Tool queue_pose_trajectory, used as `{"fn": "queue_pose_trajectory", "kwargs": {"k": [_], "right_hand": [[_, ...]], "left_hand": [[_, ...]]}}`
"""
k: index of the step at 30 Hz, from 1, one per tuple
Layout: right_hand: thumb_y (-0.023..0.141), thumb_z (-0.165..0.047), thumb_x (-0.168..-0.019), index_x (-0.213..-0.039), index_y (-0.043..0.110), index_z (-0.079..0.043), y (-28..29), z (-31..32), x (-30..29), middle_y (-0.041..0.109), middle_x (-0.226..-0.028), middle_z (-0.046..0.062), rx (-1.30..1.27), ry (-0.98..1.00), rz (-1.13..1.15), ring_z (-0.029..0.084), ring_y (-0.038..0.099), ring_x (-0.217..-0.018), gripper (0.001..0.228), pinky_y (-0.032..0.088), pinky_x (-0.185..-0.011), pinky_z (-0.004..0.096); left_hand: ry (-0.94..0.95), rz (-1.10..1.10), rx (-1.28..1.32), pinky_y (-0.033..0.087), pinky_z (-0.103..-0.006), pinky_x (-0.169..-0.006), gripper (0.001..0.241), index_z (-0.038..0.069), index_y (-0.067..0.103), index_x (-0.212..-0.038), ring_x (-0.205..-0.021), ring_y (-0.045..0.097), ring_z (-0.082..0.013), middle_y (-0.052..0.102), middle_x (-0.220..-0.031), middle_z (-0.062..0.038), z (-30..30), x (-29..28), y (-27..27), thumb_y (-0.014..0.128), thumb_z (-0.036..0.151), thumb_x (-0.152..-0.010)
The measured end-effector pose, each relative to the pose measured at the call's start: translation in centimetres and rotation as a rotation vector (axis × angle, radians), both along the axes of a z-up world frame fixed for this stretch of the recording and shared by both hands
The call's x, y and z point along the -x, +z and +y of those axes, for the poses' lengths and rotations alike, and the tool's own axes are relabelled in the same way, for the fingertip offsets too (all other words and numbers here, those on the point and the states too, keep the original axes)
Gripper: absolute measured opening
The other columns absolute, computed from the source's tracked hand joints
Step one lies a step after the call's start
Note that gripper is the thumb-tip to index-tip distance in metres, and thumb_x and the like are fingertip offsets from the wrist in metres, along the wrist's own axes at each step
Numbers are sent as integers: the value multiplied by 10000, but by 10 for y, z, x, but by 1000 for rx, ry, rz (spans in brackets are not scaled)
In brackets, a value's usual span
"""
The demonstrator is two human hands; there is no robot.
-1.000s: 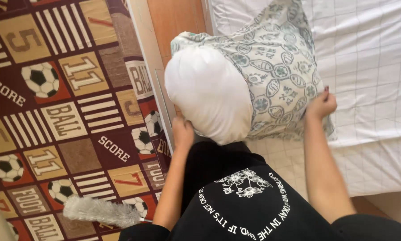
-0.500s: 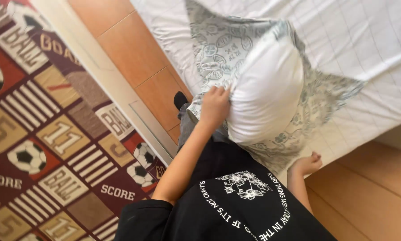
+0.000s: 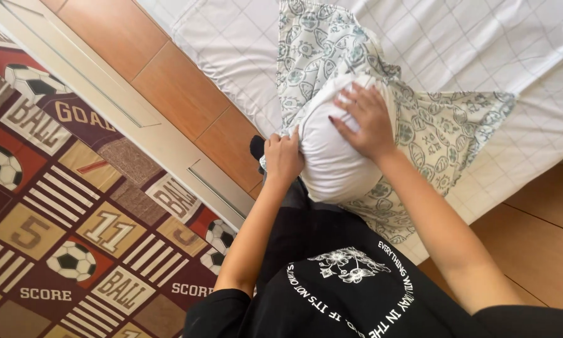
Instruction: The person dusts a white pillow on a bed using a feather duster, then places a patterned pillowcase onto the pillow and smooths it out. Finally, they adjust the white fitted sheet on the mattress.
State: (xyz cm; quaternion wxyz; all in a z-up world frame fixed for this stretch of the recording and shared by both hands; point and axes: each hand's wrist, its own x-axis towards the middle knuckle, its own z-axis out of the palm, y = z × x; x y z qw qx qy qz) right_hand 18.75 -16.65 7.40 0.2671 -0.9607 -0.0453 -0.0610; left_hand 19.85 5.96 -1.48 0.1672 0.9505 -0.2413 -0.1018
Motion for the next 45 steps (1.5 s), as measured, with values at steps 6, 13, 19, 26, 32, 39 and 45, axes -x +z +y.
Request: {"fn": "queue_pose_trajectory", "kwargs": {"k": [6,13,19,26,32,39,45], "right_hand": [[695,-335,-1014,-1229,736,-121,-3,27,35,645,-1361,77,71,-89,-34,327,515,-1438,306,293,-1274,539],[726,-462,-922,-1367,622,-45,15,42,37,555,-1451,170,161,-76,-14,379,445,-1418,618,286,-1186,557],[690,-433,-977,-1420,601,-49,-54,41,12,557,-1462,173,320,-63,71,364,474,-1423,593,332,-1215,514],[518,-419,-1087,-1518,476,-138,-44,121,-6,556,-1482,162,567,-492,483,319,525,-1228,516,345,-1117,459],[529,-412,-1069,-1486,498,-137,-45,144,-19,571,-1453,157,512,-414,486,319,536,-1220,501,357,-1110,459],[542,-404,-1047,-1449,525,-135,-52,125,-11,589,-1420,150,492,-339,498,319,549,-1211,484,371,-1101,459],[553,-397,-1029,-1417,548,-134,-75,98,-13,603,-1391,145,475,-263,484,319,560,-1203,469,384,-1094,460]], "left_hand": [[70,35,196,504,-487,-782,653,129,651,-1276,-929,646,-366,642,-1231,-148,2,-54,20,791,165,-639],[-155,45,397,574,-419,-811,604,164,670,-1301,-1047,683,-312,627,-1344,-74,-46,-95,25,736,61,-710],[-213,-50,416,594,-386,-885,476,105,695,-1296,-1234,667,-331,654,-1326,-30,-45,-71,22,658,37,-826],[-303,-95,436,512,-541,-1130,391,76,650,-1257,-1381,562,-446,574,-1483,-162,-74,-8,64,650,7,-872],[28,64,445,310,-630,-1212,749,61,429,-1538,-1493,309,-498,417,-1557,-220,-33,-31,102,554,-77,-813],[-7,33,386,142,-699,-1250,806,-77,331,-1563,-1529,98,-601,194,-1652,-331,-22,36,99,527,-95,-781],[-221,189,334,116,-706,-1272,762,-138,290,-1574,-1594,168,-518,253,-1665,-315,-49,67,106,554,-49,-865]]}}
